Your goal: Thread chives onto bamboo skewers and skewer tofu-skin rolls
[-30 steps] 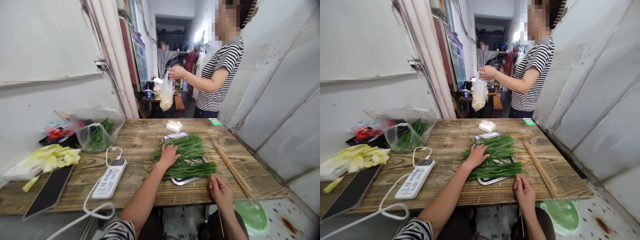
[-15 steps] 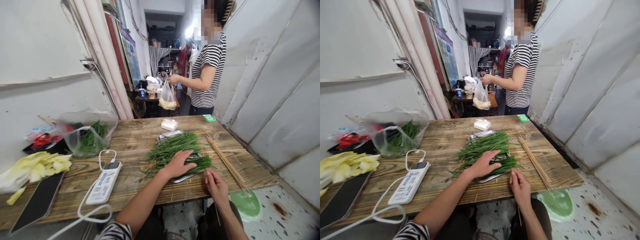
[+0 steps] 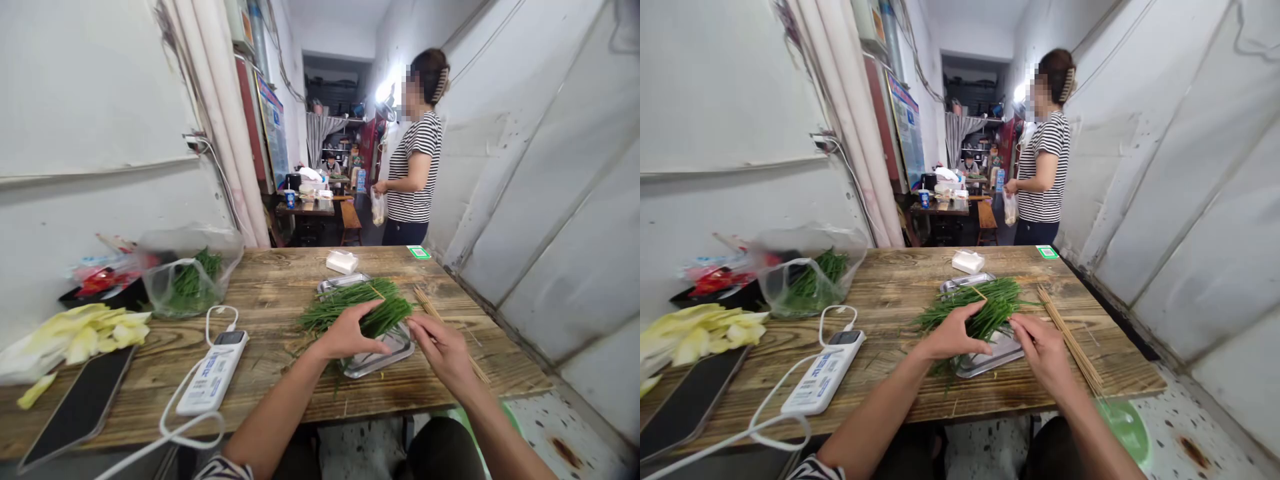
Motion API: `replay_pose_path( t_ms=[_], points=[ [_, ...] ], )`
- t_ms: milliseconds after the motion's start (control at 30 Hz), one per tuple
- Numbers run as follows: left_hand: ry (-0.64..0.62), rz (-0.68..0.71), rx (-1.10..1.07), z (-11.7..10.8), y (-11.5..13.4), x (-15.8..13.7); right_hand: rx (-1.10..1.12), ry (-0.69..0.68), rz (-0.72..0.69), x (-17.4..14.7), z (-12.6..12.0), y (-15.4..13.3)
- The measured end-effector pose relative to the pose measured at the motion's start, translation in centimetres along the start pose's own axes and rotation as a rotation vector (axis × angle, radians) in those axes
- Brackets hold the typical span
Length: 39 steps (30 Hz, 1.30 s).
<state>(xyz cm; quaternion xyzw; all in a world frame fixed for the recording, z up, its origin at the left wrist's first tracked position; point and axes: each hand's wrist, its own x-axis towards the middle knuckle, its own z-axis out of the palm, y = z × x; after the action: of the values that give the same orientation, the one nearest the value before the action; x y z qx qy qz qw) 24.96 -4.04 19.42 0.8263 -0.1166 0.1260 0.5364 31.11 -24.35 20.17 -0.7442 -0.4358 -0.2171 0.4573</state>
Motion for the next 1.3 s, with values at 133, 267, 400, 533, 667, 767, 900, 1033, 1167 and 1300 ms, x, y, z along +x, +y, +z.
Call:
replay_pose_path(
  t_ms=[133,267,400,533,667,767,900,1033,1167,1300],
  points=[
    [0.039,0.03,-0.104,-1.1,2.1,-0.1,0.039,0.009,0.018,1.7,-0.9,-2.3],
    [-0.013,-0.024,-0.142,-2.2,3.5,-0.5,0.085,-0.044,0.023,2.7,-2.0,-3.6],
    [-0.092,0.021,-0.094,-2.6,4.4,-1.4,0.136,-0.141,0.022,2.7,-2.6,-4.3],
    [-0.032,0.066,-0.167,-1.5,5.1,-2.1,0.155,-0.258,0.073,2.2,-2.4,-5.0],
    [0.101,0.02,-0.319,-0.2,5.4,-1.7,0.21,-0.222,0.129,2.1,-2.0,-5.5],
    [0.042,0.028,-0.385,-0.3,5.4,-1.4,0.214,-0.185,0.155,2.2,-1.9,-5.5],
    [0.018,0.025,-0.348,-0.7,4.7,-1.2,0.214,-0.157,0.228,2.1,-1.7,-5.0],
    [0.028,0.029,-0.316,-0.7,4.2,-1.2,0.266,-0.145,0.298,1.9,-1.4,-4.6],
    [0.009,-0.011,-0.314,-0.7,4.6,-1.2,0.351,-0.176,0.343,2.0,-1.5,-4.7],
    [0.028,0.016,-0.29,-0.6,5.0,-1.2,0.437,-0.27,0.398,2.2,-2.0,-5.2]
  ],
)
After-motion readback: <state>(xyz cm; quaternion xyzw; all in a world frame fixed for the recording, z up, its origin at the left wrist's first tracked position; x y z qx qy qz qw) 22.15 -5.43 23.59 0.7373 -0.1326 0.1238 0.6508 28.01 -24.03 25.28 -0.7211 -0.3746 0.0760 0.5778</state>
